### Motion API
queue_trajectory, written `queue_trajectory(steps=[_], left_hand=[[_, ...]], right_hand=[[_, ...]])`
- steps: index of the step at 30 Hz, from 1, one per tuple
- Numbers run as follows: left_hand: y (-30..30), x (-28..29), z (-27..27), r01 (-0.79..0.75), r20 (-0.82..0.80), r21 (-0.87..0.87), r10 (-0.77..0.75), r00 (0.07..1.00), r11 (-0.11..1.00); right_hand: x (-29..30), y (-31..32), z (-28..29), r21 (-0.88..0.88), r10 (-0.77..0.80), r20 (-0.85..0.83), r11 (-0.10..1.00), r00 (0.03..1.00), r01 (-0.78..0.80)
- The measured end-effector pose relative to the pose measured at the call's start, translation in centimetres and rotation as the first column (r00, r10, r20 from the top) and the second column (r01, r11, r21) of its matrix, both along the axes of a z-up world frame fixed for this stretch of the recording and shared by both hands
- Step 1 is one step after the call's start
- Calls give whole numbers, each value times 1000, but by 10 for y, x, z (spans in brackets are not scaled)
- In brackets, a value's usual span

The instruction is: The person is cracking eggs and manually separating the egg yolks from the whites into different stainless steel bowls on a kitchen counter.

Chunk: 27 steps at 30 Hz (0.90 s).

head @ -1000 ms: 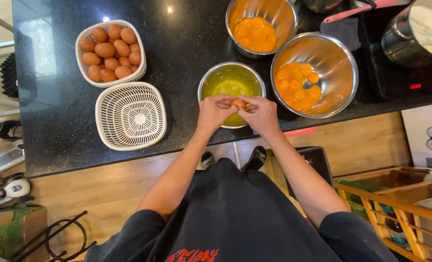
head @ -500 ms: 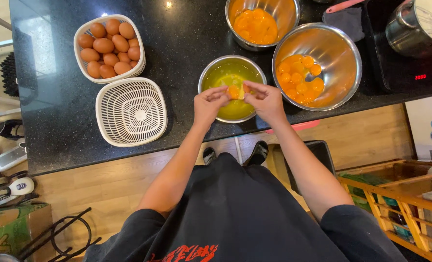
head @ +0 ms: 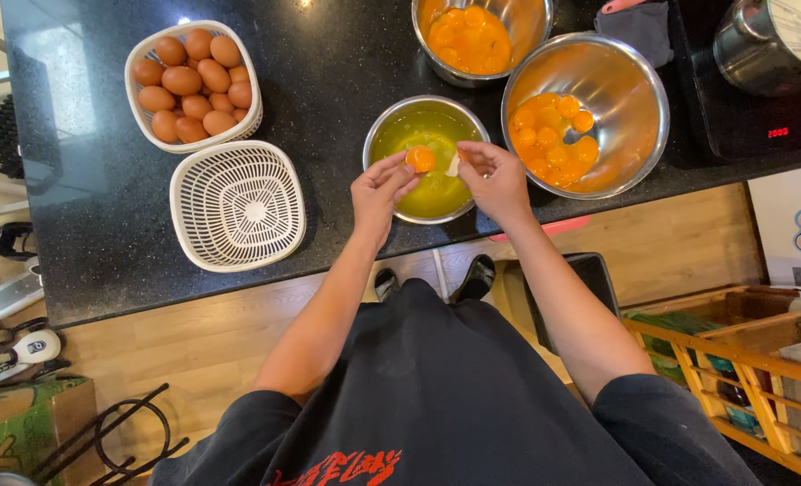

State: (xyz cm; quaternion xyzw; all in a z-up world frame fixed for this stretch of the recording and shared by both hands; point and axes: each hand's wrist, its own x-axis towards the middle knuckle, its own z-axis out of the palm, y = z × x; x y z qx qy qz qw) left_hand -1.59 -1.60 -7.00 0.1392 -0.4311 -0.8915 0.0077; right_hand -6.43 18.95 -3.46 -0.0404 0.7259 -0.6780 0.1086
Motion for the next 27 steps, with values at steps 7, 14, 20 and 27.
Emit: queue_trajectory(steps=[7, 14, 20, 27], left_hand=[[-7, -3, 10, 23, 35, 14, -24, 999, 1000], [-6, -8, 7, 2, -104, -294, -34, 994, 956], [-6, -2, 51, -42, -177, -568, -72, 982, 822], [-5, 6, 91, -284, -405, -806, -132, 905, 519]], right_hand=[[0, 5, -2, -13, 32, -34, 999, 999, -32], [3, -10, 1, -220, 104, 89, 972, 991, -82], [3, -10, -14, -337, 95, 173, 941, 980, -32], [2, -3, -26, -475, 68, 224, 878, 972, 48]])
